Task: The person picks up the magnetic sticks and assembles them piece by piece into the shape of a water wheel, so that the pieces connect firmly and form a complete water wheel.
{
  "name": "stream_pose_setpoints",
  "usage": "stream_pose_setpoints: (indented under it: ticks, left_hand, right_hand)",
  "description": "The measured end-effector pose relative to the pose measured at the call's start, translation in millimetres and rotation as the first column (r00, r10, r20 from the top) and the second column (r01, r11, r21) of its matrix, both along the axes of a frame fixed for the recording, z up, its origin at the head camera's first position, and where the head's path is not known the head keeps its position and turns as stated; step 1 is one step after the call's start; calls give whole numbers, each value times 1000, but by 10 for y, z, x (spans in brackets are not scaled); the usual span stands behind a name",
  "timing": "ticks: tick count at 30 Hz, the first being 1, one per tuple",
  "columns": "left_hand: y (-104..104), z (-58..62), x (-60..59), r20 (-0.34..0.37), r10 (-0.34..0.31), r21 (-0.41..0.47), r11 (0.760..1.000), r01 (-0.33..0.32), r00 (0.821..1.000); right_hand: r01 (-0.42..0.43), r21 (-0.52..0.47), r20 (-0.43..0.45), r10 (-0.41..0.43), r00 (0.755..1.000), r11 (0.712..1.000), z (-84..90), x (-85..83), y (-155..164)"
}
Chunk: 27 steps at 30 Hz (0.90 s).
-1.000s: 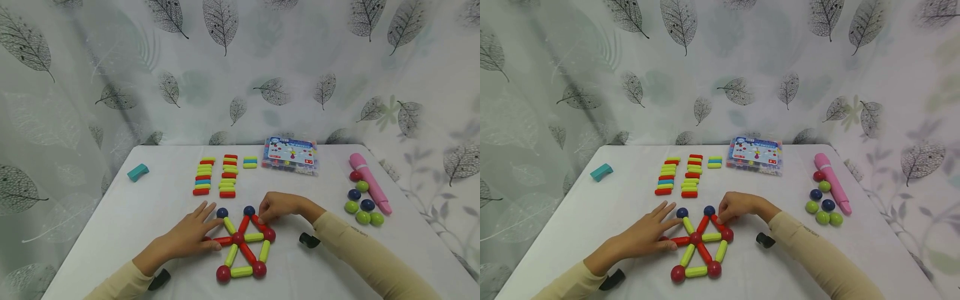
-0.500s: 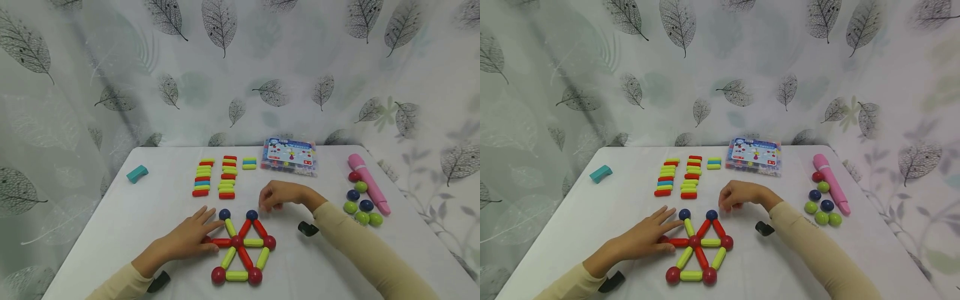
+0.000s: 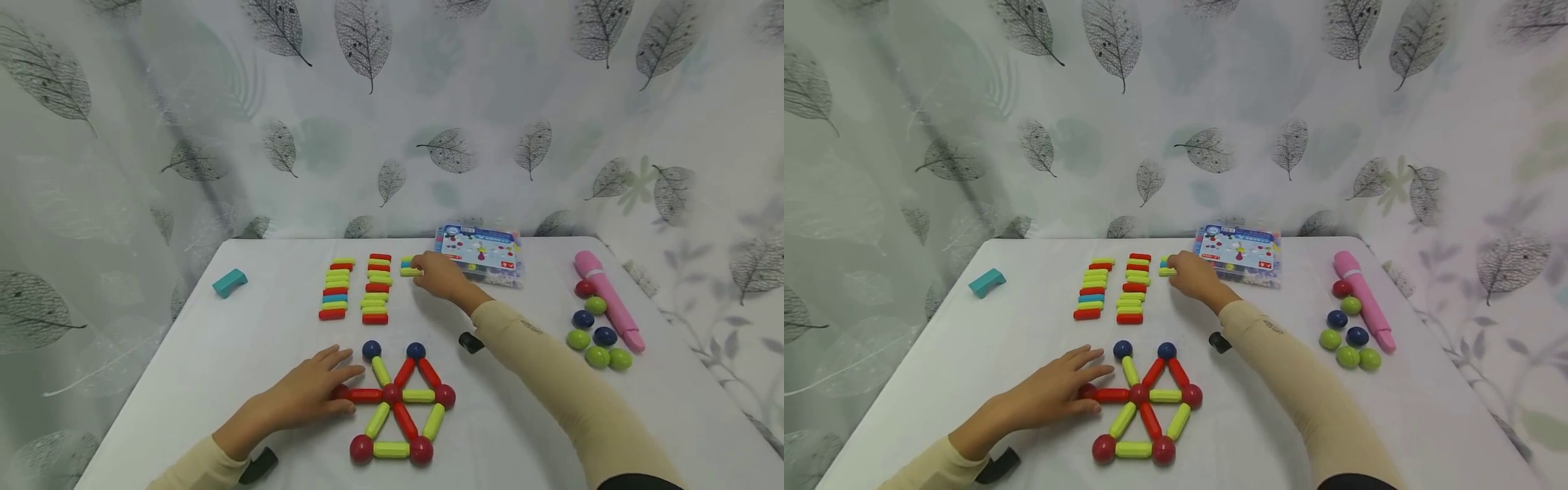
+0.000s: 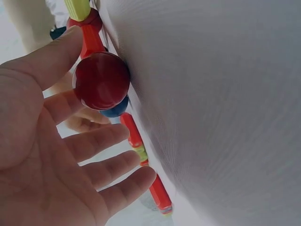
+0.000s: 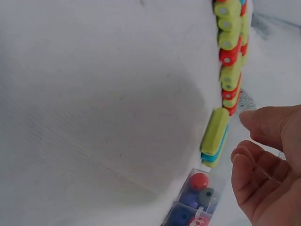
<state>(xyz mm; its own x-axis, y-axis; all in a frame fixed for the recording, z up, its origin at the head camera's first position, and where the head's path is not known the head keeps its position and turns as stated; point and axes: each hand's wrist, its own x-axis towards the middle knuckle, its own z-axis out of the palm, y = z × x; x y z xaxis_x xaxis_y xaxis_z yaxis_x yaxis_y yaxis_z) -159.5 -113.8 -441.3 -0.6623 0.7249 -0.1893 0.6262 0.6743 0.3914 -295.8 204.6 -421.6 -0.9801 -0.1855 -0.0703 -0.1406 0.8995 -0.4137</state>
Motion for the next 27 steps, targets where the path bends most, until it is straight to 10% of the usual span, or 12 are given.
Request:
stream_pose_setpoints:
  ticks: [15,27]
  left_hand:
    - [-21,11,20,-13,19,-15,1000,-20,1000]
    - [-37,5,32,2,20,-20,1000,-20,1000]
  right_hand:
    - [-79,332,-40,97,994,940,-117,-195,-69]
    - [-76,387,-28,94,995,919,-125,-265,-121]
